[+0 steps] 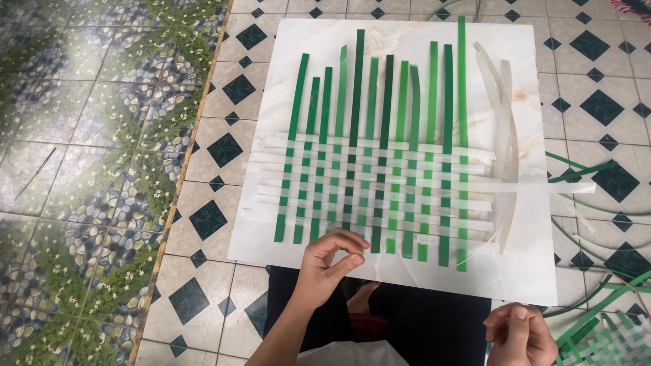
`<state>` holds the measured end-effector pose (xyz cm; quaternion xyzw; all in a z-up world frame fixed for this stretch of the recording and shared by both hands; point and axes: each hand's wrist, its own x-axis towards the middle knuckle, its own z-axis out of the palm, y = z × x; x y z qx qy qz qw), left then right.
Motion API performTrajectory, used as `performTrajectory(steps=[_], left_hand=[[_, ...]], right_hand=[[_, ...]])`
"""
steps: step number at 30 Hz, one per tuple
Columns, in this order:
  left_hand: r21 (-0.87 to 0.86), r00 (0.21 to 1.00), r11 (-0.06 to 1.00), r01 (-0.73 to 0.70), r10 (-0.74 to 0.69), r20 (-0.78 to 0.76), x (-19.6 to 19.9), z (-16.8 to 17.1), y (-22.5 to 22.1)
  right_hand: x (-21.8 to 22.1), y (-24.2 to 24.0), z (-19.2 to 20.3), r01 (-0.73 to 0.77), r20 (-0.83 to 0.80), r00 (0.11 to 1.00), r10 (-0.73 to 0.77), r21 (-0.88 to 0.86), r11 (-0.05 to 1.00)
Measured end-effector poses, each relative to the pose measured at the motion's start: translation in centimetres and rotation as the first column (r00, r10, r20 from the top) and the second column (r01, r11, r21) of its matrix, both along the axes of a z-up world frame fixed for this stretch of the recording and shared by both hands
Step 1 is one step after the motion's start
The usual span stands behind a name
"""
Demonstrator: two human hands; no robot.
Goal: Weaving green and white plastic strips together to create a patterned mat.
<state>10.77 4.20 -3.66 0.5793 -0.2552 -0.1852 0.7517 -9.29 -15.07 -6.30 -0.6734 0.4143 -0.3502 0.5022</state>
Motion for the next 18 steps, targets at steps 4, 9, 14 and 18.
performTrajectory(steps=[4, 9, 14, 18], left_hand=[[0.027, 0.999, 1.0, 0.007, -0.006, -0.034, 0.0, -0.6, 0.1], [0.041, 0.999, 0.999, -0.016, 0.017, -0.029, 0.3, -1.0, 0.3], [0.211, 0.965, 0.968, -0.134, 0.08, 0.248, 1.5, 0.3, 0.6], [0.453, 0.845, 0.848, -0.276, -0.01, 0.534, 2.1, -0.1, 0.8]], right_hand=[[0.3, 0.2, 0.4, -0.016, 0.058, 0.998, 0.017, -0.014, 1.0], [0.3, 0.0, 0.3, -0.035, 0.093, 0.995, 0.037, -0.02, 0.999], [0.2, -0.7, 0.5, -0.031, 0.127, 0.991, 0.031, 0.001, 1.0], [1.6, -0.4, 1.6, -0.082, 0.171, 0.982, 0.083, -0.013, 0.997]])
